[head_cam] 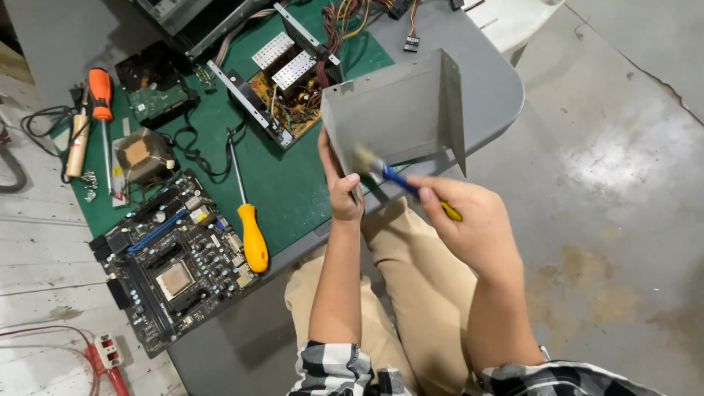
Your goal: The person is using a paintbrush to thoroughly clean dust from a metal computer component on a repair bench.
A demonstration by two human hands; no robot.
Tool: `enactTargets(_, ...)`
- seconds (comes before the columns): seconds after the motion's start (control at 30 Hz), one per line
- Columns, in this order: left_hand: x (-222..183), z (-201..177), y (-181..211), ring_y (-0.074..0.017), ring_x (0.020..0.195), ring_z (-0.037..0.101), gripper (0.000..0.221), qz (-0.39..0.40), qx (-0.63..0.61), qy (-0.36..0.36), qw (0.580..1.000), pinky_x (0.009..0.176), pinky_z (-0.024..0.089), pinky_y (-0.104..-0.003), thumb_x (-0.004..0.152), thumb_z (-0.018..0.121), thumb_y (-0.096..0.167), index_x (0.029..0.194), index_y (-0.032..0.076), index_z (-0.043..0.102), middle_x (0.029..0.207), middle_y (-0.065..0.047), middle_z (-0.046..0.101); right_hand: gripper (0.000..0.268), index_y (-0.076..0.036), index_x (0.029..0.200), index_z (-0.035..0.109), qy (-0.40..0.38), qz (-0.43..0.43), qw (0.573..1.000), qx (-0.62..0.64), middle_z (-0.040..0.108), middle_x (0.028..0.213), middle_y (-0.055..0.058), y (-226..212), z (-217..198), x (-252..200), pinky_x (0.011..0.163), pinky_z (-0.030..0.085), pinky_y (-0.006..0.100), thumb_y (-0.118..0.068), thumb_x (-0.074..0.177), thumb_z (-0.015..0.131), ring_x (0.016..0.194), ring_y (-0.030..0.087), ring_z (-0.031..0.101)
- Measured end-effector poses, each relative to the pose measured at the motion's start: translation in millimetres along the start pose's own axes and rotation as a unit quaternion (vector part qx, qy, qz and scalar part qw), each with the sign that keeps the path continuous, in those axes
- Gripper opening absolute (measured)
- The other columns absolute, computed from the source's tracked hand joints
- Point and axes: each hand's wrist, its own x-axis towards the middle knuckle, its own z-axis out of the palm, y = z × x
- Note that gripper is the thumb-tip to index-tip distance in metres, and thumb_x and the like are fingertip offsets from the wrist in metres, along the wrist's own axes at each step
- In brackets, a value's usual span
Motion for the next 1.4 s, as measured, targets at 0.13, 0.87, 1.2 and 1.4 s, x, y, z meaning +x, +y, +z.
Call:
enactTargets(0.13,1.3,20.8,15.8,-0.0166,0.137,0.047,0.104,-0.022,0.046,-0.014,0.999,0.119,0.037,-0.038,0.067,0.070,0.034,0.161,0.015,0.028,0.151,-0.007,0.048,0.032,-0.018,0.132,0.071,0.047,-0.024,0.996,0.066,0.076,0.107,0.009,12.5,23.6,6.2,0.081,0.057,0.043,-0.025,0.106,0.054,0.097,0.032,0.073)
enactTargets(0.87,0.1,3.1,3.6,-0.0233,0.132,0.047,0.117,-0.012,0.153,-0.086,0.984,0.113,0.038,-0.045,0.073,0.075,0.061,0.164,0.018,0.016,0.147,-0.013,0.044,0.025,-0.010,0.124,0.073,0.118,-0.024,0.983,0.139,0.074,0.103,0.014,32.4,43.6,6.5,0.092,0.054,0.043,-0.017,0.104,0.058,0.102,0.034,0.071)
enactTargets(1.2,1.6,11.7,7.4,-0.0258,0.138,0.042,0.116,0.006,0.185,-0.061,0.981,0.116,0.034,-0.049,0.072,0.075,0.068,0.163,0.018,0.024,0.153,-0.013,0.040,0.020,-0.010,0.104,0.077,0.165,0.020,0.966,0.197,0.073,0.081,0.011,38.9,74.4,-2.4,0.079,0.057,0.038,-0.017,0.100,0.058,0.080,0.028,0.074)
enactTargets(1.4,-0.4,13.8,7.1,-0.0301,0.137,0.041,0.120,0.010,0.165,-0.054,0.985,0.116,0.032,-0.053,0.068,0.078,0.064,0.161,0.013,0.020,0.149,-0.019,0.041,0.027,-0.005,0.107,0.070,0.271,-0.010,0.942,0.197,0.062,0.078,0.008,38.0,64.8,5.2,0.070,0.057,0.030,-0.019,0.108,0.047,0.071,0.018,0.068)
